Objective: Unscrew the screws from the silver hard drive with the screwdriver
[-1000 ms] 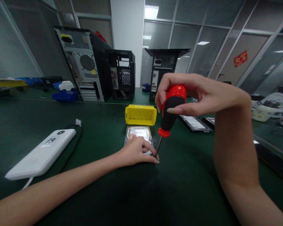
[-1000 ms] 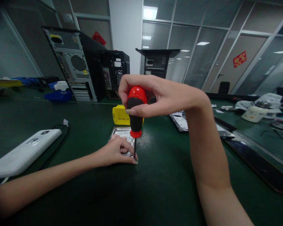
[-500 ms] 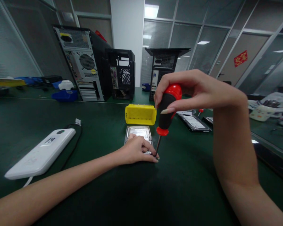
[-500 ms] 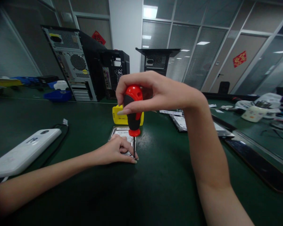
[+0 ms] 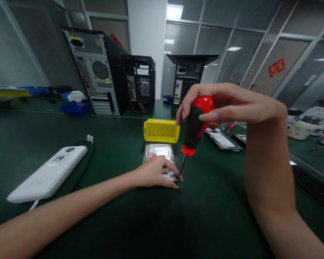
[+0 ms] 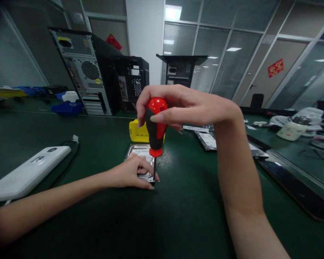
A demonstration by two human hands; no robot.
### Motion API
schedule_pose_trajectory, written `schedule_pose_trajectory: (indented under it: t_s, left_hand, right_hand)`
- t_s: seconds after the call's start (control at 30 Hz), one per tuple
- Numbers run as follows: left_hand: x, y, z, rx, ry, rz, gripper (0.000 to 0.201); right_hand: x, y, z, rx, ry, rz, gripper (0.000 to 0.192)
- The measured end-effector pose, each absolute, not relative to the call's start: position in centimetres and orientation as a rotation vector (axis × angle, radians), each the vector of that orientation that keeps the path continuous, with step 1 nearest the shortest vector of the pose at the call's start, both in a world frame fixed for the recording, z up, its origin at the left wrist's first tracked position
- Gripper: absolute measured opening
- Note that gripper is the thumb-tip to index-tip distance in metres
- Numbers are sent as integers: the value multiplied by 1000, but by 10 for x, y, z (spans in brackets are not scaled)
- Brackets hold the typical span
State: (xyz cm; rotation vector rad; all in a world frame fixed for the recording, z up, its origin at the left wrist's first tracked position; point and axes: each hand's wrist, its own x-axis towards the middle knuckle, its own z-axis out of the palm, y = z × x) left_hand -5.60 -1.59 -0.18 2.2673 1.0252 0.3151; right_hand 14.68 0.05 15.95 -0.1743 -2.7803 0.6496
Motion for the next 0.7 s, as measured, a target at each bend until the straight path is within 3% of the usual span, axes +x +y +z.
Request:
schedule_pose_trajectory:
  t_s: [0.13, 0.47, 0.7]
  left_hand:
    - [-60, -12, -2, 2204, 922, 325, 35]
    - [-61, -9, -8, 2168, 857, 366, 32]
    - [-67, -5, -4, 2059, 831, 320, 43]
  right_hand:
    - [146, -1, 159, -167, -2764, 659, 22]
    - [137, -8, 158, -300, -2736, 225, 15]
    - [144, -13, 163, -328, -2805, 427, 16]
